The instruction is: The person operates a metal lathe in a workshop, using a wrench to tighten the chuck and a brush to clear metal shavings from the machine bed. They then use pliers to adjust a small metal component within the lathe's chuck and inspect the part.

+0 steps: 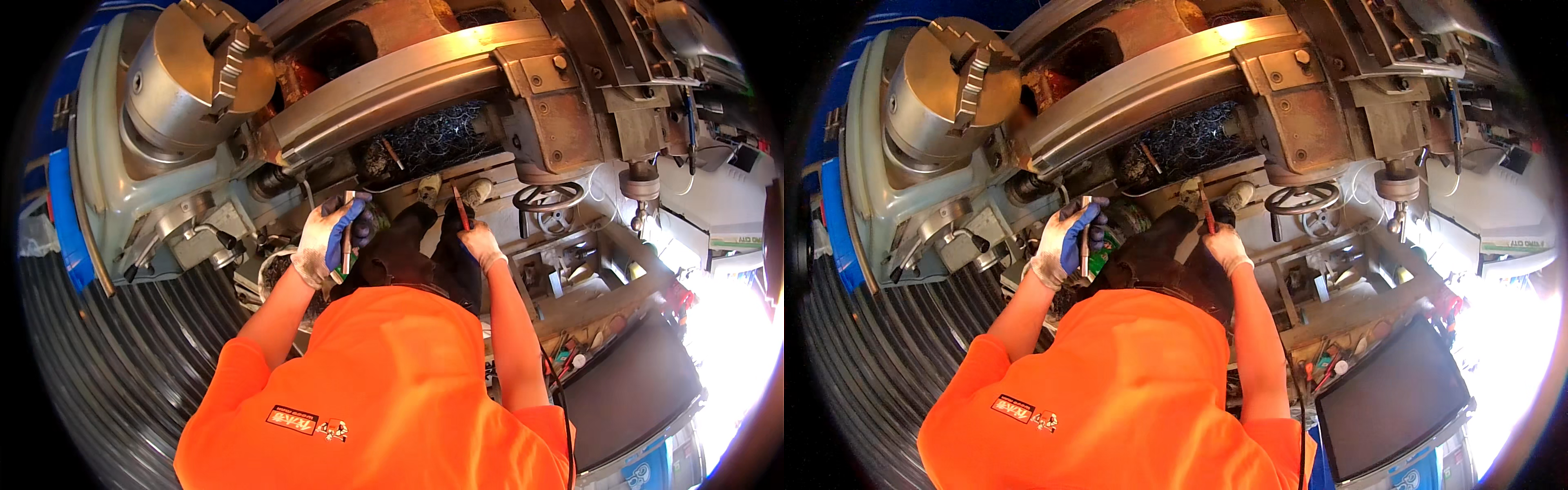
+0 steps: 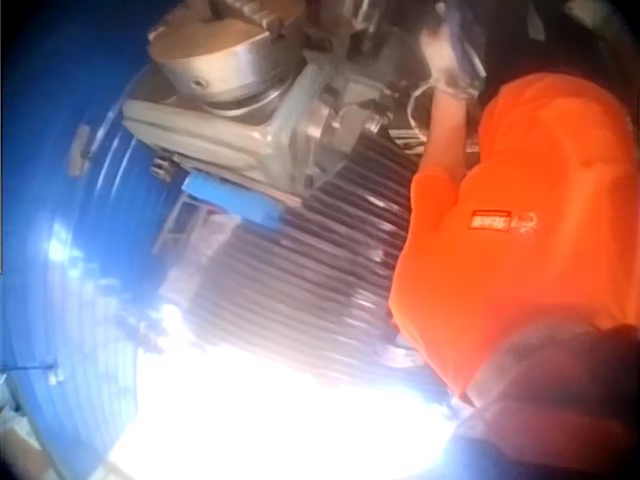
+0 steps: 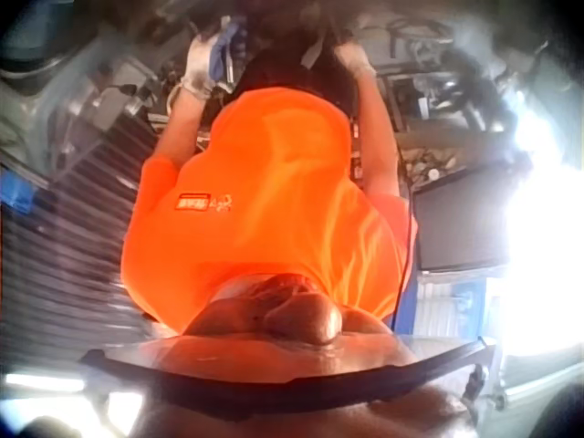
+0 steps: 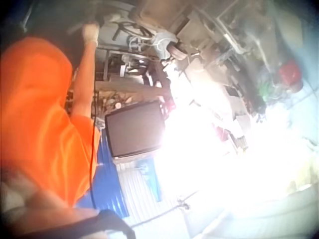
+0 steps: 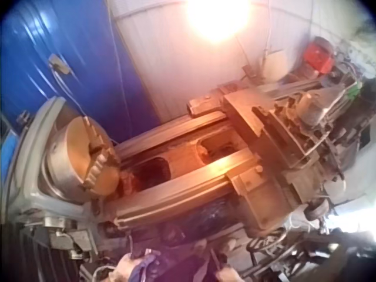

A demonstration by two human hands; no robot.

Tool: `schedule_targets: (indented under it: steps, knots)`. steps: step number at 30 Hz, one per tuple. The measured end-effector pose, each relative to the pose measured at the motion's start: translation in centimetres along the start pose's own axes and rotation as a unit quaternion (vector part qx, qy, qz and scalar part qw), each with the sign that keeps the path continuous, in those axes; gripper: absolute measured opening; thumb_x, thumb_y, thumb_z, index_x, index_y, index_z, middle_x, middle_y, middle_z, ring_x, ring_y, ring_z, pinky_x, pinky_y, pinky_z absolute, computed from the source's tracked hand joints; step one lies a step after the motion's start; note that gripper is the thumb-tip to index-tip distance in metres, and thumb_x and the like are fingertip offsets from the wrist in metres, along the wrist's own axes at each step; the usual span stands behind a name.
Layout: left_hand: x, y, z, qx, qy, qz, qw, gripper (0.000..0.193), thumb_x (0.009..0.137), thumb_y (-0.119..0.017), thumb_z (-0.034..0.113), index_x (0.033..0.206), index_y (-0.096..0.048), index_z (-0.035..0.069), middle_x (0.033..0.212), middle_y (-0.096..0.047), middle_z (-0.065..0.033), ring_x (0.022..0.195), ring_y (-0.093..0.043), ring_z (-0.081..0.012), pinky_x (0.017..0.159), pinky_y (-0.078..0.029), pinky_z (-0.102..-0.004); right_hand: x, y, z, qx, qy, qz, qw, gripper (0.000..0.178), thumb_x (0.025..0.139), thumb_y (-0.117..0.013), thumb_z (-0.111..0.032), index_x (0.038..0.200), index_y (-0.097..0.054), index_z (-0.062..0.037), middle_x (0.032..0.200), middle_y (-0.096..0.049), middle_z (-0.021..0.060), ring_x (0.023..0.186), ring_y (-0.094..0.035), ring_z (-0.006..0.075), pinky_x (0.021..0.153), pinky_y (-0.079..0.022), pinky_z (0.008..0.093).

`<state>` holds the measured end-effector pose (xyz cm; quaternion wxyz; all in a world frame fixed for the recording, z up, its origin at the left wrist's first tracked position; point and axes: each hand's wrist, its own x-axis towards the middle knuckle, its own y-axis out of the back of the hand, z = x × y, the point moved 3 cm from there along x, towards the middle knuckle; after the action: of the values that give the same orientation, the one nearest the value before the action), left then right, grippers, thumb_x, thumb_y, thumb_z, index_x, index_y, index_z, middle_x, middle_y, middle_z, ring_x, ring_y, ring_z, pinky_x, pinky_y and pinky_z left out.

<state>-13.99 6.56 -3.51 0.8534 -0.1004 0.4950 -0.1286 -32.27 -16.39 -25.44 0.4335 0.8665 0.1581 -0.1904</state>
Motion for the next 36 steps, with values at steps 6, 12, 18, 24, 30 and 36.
schedule_targets:
  steps: [6, 12, 18, 24, 30, 36]
  knots:
    - [-0.5, 1.1, -0.1, -0.005, 0.008, 0.009, 1.000, 0.029, 0.097, -0.063, 0.021, 0.121, -0.064, 0.004, 0.094, -0.066, -0.0052, 0.071, -0.060, -0.0125, 0.062, -0.053, -0.0286, 5.3, -0.6, -0.2, -0.041, 0.159, -0.051, 0.985, 0.007, 0.071, -0.067, -0.013, 0.073, -0.061, -0.0088, 0.074, -0.067, 0.0144, 0.071, -0.067, 0.0366, 0.064, -0.055, 0.0440]
    - [1.0, 1.4, -0.3, -0.078, 0.062, -0.031, 0.995, 0.033, 0.097, -0.061, 0.015, 0.127, -0.059, 0.000, 0.102, -0.066, -0.0082, 0.086, -0.063, -0.0169, 0.070, -0.056, -0.0313, 2.4, 3.4, -1.4, 0.020, 0.024, -0.057, 0.998, 0.011, 0.076, -0.070, -0.020, 0.083, -0.068, -0.0118, 0.069, -0.070, 0.0074, 0.070, -0.071, 0.0245, 0.063, -0.056, 0.0374]
    - [1.6, -3.8, 0.4, -0.159, 0.108, -0.114, 0.975, 0.038, 0.096, -0.058, 0.007, 0.134, -0.053, 0.004, 0.103, -0.067, -0.0146, 0.092, -0.069, -0.0268, 0.085, -0.060, -0.0402, -5.6, 11.6, -0.2, 0.310, -0.164, 0.228, 0.908, 0.018, 0.084, -0.065, -0.019, 0.098, -0.072, -0.0089, 0.075, -0.066, 0.0060, 0.060, -0.061, 0.0209, 0.056, -0.048, 0.0331]
    - [3.2, -12.6, 1.4, 0.035, 0.028, -0.196, 0.980, 0.046, 0.093, -0.060, -0.003, 0.137, -0.049, 0.003, 0.106, -0.063, -0.0144, 0.098, -0.067, -0.0274, 0.089, -0.059, -0.0411, -11.5, 28.2, 0.5, 0.319, -0.268, 0.467, 0.780, 0.035, 0.082, -0.068, -0.023, 0.105, -0.068, 0.0035, 0.082, -0.070, 0.0213, 0.078, -0.068, 0.0303, 0.073, -0.053, 0.0420]
    - [6.8, -21.6, 1.0, 0.233, -0.073, -0.184, 0.952, 0.026, 0.093, -0.062, 0.001, 0.118, -0.058, -0.007, 0.096, -0.065, -0.0083, 0.087, -0.066, -0.0183, 0.077, -0.056, -0.0304, -8.0, 33.5, 7.8, 0.102, -0.378, 0.467, 0.793, 0.036, 0.083, -0.061, -0.029, 0.107, -0.065, -0.0032, 0.094, -0.066, 0.0309, 0.093, -0.063, 0.0470, 0.086, -0.050, 0.0505]
    - [9.7, -29.3, 2.4, 0.580, -0.210, -0.003, 0.787, 0.039, 0.082, -0.074, 0.029, 0.108, -0.067, 0.000, 0.104, -0.069, -0.0192, 0.099, -0.066, -0.0303, 0.090, -0.050, -0.0376, -4.8, 35.3, 7.5, 0.110, -0.377, 0.482, 0.783, 0.042, 0.084, -0.063, -0.027, 0.117, -0.060, -0.0019, 0.132, -0.048, 0.0311, 0.110, -0.059, 0.0457, 0.095, -0.049, 0.0476]
